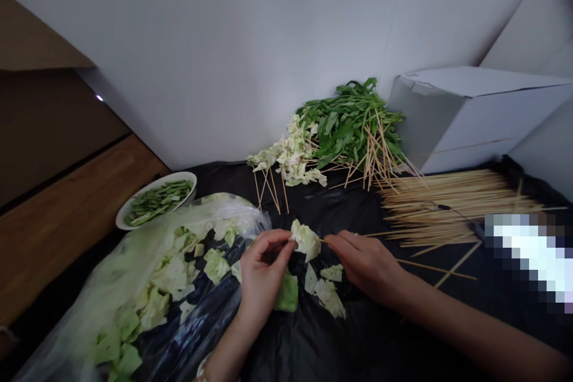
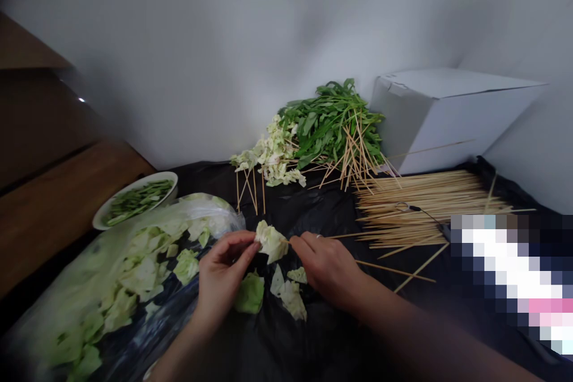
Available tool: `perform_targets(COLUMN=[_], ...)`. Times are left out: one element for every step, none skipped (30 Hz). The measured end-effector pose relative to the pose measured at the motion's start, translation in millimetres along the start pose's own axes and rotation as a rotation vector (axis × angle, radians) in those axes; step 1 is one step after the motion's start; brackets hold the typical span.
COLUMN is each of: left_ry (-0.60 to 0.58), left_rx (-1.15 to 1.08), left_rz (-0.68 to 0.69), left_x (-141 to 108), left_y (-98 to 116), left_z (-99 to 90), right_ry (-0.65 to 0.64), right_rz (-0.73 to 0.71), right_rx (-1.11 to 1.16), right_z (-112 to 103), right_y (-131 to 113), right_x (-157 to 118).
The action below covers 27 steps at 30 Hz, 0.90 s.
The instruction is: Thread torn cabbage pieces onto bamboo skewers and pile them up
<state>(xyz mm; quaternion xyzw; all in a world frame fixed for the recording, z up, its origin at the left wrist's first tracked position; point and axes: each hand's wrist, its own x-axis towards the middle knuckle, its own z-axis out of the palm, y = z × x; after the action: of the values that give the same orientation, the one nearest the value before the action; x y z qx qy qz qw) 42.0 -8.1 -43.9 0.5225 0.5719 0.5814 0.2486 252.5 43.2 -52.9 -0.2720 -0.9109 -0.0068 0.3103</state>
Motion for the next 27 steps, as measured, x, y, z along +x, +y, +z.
perform_targets(left_ry=[-0.001, 0.001, 0.007, 0.019, 0.033, 0.048, 0.05, 0.024, -0.035, -0.129, -0.245, -0.364, -0.467, -0.551, -0.616, -0.67, -0.717, -0.76, -0.797, -0.82, -0.832, -0.836, -0.836, -0.835, -0.834, -0.832, -0.823], left_rx=[-0.046, -0.095, -0.143, -0.182, -0.199, -0.19, -0.154, -0.092, -0.016, 0.063, 0.135, 0.195, 0.24, 0.273, 0.297, 0.318, 0.339, 0.363, 0.388, 0.409, 0.423, 0.43, 0.428, 0.417, 0.404, 0.39, 0.378], left_rz=[-0.044, -0.089, -0.129, -0.159, -0.175, -0.175, -0.157, -0.122, -0.071, -0.01, 0.054, 0.113, 0.156, 0.186, 0.202, 0.21, 0.218, 0.227, 0.234, 0.237, 0.239, 0.238, 0.236, 0.235, 0.236, 0.238, 0.234], left_x=[0, 1, 2, 2, 2, 2, 1, 0, -1, -3, -5, -6, -8, -10, -11, -12, -12, -12, -13, -12, -12, -12, -12, -12, -12, -12, -12], left_y=[0, 1, 1, 1, 2, 2, 2, 3, 4, 5, 7, 9, 11, 13, 15, 16, 17, 18, 18, 18, 19, 19, 19, 19, 19, 18, 18], left_z=[0.9, 1.7, 2.3, 2.8, 3.2, 3.6, 4.1, 4.7, 5.5, 6.5, 7.6, 8.6, 9.4, 9.8, 9.9, 9.5, 8.8, 7.9, 7.1, 6.5, 6.1, 6.0, 6.1, 6.5, 6.8, 7.1, 7.2], right_ry=[-0.012, -0.018, -0.018, -0.005, 0.015, 0.041, 0.067, 0.092, 0.113, 0.126, 0.134, 0.137, 0.137, 0.133, 0.125, 0.115, 0.108, 0.104, 0.102, 0.101, 0.1, 0.098, 0.096, 0.094, 0.091, 0.092, 0.095], right_rz=[0.01, 0.018, 0.026, 0.039, 0.056, 0.077, 0.099, 0.117, 0.128, 0.132, 0.13, 0.125, 0.119, 0.114, 0.112, 0.113, 0.115, 0.116, 0.118, 0.118, 0.12, 0.12, 0.121, 0.122, 0.124, 0.125, 0.126], right_rx=[0.008, 0.01, 0.008, 0.003, -0.002, -0.004, -0.004, -0.006, -0.01, -0.014, -0.019, -0.027, -0.037, -0.045, -0.052, -0.058, -0.063, -0.066, -0.068, -0.07, -0.07, -0.067, -0.062, -0.057, -0.054, -0.05, -0.046], right_z=[0, 0, -1, -1, -2, -2, -3, -4, -5, -5, -6, -6, -6, -5, -5, -4, -4, -4, -4, -4, -4, -4, -4, -4, -4, -4, -5], right_y=[0, 1, 2, 4, 7, 10, 12, 15, 17, 19, 20, 21, 21, 21, 20, 20, 20, 20, 20, 20, 20, 20, 20, 20, 20, 20, 20], right_x=[0, 1, 1, 2, 2, 3, 3, 4, 4, 4, 5, 5, 4, 4, 3, 3, 2, 2, 2, 2, 2, 2, 2, 2, 2, 2, 2])
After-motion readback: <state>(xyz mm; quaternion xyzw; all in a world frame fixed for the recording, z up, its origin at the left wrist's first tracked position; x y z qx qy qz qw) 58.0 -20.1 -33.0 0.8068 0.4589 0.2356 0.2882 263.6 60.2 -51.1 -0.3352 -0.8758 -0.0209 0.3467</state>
